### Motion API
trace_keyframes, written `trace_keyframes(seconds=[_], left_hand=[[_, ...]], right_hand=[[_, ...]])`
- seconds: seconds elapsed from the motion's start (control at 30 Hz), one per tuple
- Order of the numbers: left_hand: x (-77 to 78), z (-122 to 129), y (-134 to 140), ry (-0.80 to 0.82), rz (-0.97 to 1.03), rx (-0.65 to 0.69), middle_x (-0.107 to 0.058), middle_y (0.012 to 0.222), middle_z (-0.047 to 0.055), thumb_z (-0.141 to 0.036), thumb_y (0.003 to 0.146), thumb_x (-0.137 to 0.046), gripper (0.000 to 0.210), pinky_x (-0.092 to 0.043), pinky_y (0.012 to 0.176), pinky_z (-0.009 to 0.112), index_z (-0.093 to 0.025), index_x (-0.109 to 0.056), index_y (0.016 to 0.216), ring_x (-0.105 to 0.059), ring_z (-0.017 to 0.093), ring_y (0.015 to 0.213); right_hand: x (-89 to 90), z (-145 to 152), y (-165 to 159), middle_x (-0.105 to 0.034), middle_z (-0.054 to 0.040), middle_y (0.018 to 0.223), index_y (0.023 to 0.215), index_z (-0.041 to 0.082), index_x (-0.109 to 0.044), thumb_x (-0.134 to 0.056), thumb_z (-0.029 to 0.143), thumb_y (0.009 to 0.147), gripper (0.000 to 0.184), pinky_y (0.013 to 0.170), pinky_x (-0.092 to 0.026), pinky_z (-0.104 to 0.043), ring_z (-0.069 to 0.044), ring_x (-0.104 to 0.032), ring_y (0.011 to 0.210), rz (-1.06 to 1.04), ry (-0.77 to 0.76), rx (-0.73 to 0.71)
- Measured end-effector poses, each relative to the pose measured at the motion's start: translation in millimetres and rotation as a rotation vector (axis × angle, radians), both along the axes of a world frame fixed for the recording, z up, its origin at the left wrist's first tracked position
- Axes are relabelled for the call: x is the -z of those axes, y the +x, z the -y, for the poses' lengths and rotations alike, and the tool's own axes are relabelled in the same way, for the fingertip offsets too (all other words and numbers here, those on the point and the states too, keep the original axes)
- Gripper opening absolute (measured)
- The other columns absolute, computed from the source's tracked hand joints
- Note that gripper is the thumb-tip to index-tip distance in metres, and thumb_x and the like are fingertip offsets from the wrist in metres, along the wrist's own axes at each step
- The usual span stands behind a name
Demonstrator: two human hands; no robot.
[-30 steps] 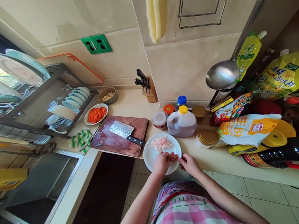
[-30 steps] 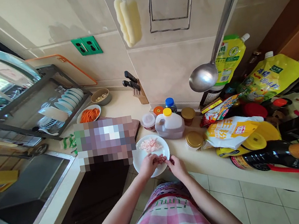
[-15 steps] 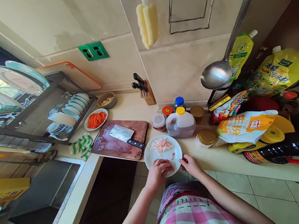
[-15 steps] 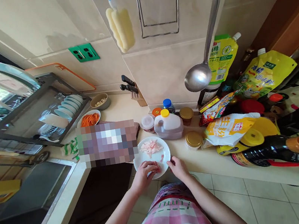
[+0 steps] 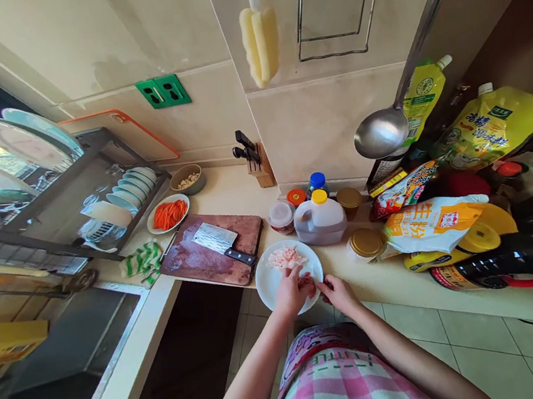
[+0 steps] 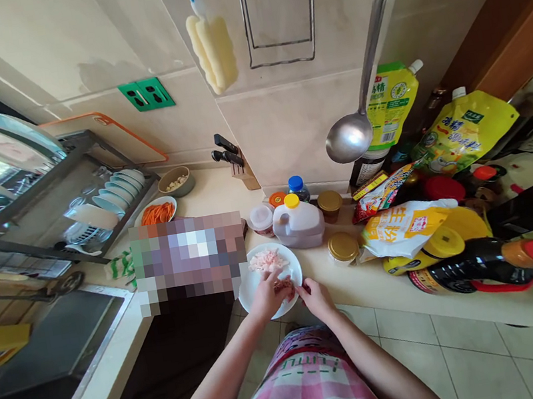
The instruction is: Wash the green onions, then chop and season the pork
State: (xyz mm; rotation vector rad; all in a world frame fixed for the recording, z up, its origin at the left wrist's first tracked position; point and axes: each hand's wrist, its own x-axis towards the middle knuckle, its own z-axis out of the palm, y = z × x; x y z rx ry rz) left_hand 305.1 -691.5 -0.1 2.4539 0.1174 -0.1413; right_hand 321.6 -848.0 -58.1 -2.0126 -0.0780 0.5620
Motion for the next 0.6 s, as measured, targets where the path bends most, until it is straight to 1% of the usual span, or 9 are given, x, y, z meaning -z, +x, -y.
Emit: trace_keyframes(seconds=[0.1, 0.17, 0.23, 0.3, 0.37, 0.43, 0.5, 0.57, 0.6], left_hand=[[0.9, 10.0, 2.5, 0.097, -0.005, 0.118, -0.057, 0.089, 0.008, -0.023, 0.077, -0.054, 0.016, -0.041, 0.085, 0.034, -0.018, -0.064, 0.089, -0.054, 0.021, 0.09], [-0.5, 12.5, 0.5, 0.129, -0.025, 0.146, -0.058, 0.082, 0.007, -0.021, 0.081, -0.048, 0.017, -0.041, 0.085, 0.034, -0.018, -0.065, 0.082, -0.054, 0.02, 0.089], [-4.7, 8.6, -5.6, 0.076, -0.026, 0.128, -0.06, 0.087, 0.006, -0.018, 0.082, -0.046, 0.02, -0.042, 0.084, 0.033, -0.019, -0.063, 0.093, -0.054, 0.019, 0.089], [-10.4, 0.2, -13.8, -0.04, -0.011, 0.109, -0.061, 0.098, 0.006, -0.018, 0.079, -0.05, 0.033, -0.043, 0.084, 0.033, -0.02, -0.055, 0.112, -0.055, 0.019, 0.094], [-15.1, -8.5, -20.8, -0.16, -0.017, 0.097, -0.06, 0.106, 0.007, -0.019, 0.077, -0.053, 0.045, -0.044, 0.084, 0.032, -0.02, -0.048, 0.122, -0.056, 0.02, 0.097], [-16.3, -13.4, -23.6, -0.207, -0.036, 0.046, -0.058, 0.111, 0.009, -0.019, 0.076, -0.054, 0.046, -0.046, 0.081, 0.031, -0.018, -0.048, 0.122, -0.059, 0.018, 0.09], [-13.4, -12.6, -21.5, -0.165, -0.066, -0.014, -0.057, 0.11, 0.01, -0.02, 0.073, -0.057, 0.044, -0.047, 0.077, 0.031, -0.016, -0.053, 0.117, -0.06, 0.016, 0.079], [-8.3, -7.7, -16.2, -0.083, -0.105, -0.013, -0.059, 0.1, 0.008, -0.02, 0.07, -0.061, 0.038, -0.045, 0.076, 0.031, -0.016, -0.06, 0.107, -0.059, 0.017, 0.076], [-5.8, -4.9, -13.1, -0.046, -0.125, 0.001, -0.061, 0.092, 0.007, -0.021, 0.07, -0.061, 0.03, -0.045, 0.077, 0.031, -0.017, -0.064, 0.099, -0.059, 0.017, 0.077]], right_hand=[[-2.6, 0.5, 0.3, -0.061, 0.0021, 0.057, 0.067, 0.021, -0.049, -0.044, 0.044, 0.079, 0.026, 0.049, -0.038, -0.021, -0.013, -0.058, 0.05, 0.0, 0.004, -0.008], [-3.6, 0.6, 0.6, -0.061, 0.0018, 0.057, 0.067, 0.021, -0.049, -0.043, 0.043, 0.079, 0.026, 0.049, -0.038, -0.021, -0.013, -0.057, 0.05, 0.001, 0.004, -0.013], [-4.1, 0.4, 0.6, -0.061, 0.0017, 0.056, 0.067, 0.021, -0.05, -0.044, 0.042, 0.079, 0.025, 0.049, -0.038, -0.021, -0.013, -0.057, 0.049, 0.002, 0.001, -0.013], [-4.4, 0.1, 0.4, -0.061, 0.0016, 0.055, 0.066, 0.02, -0.05, -0.045, 0.041, 0.079, 0.025, 0.049, -0.037, -0.022, -0.013, -0.057, 0.049, 0.001, -0.001, -0.008], [-5.1, 0.0, 0.1, -0.061, 0.0016, 0.054, 0.066, 0.02, -0.05, -0.045, 0.041, 0.079, 0.024, 0.049, -0.037, -0.022, -0.013, -0.057, 0.049, -0.002, 0.002, -0.003], [-6.0, 0.1, -0.2, -0.061, 0.0016, 0.055, 0.066, 0.02, -0.05, -0.046, 0.041, 0.079, 0.024, 0.048, -0.037, -0.021, -0.013, -0.057, 0.048, -0.006, 0.005, 0.004], [-6.8, 0.4, -0.5, -0.061, 0.0015, 0.056, 0.067, 0.02, -0.05, -0.046, 0.04, 0.078, 0.023, 0.047, -0.037, -0.021, -0.013, -0.057, 0.048, -0.01, 0.005, 0.009], [-7.1, 0.8, -0.6, -0.062, 0.0016, 0.057, 0.067, 0.021, -0.05, -0.046, 0.04, 0.078, 0.023, 0.046, -0.037, -0.021, -0.013, -0.057, 0.048, -0.013, 0.007, 0.009], [-7.0, 0.9, -0.6, -0.062, 0.0017, 0.057, 0.067, 0.021, -0.05, -0.045, 0.04, 0.078, 0.023, 0.046, -0.037, -0.02, -0.012, -0.057, 0.048, -0.014, 0.009, 0.007]])
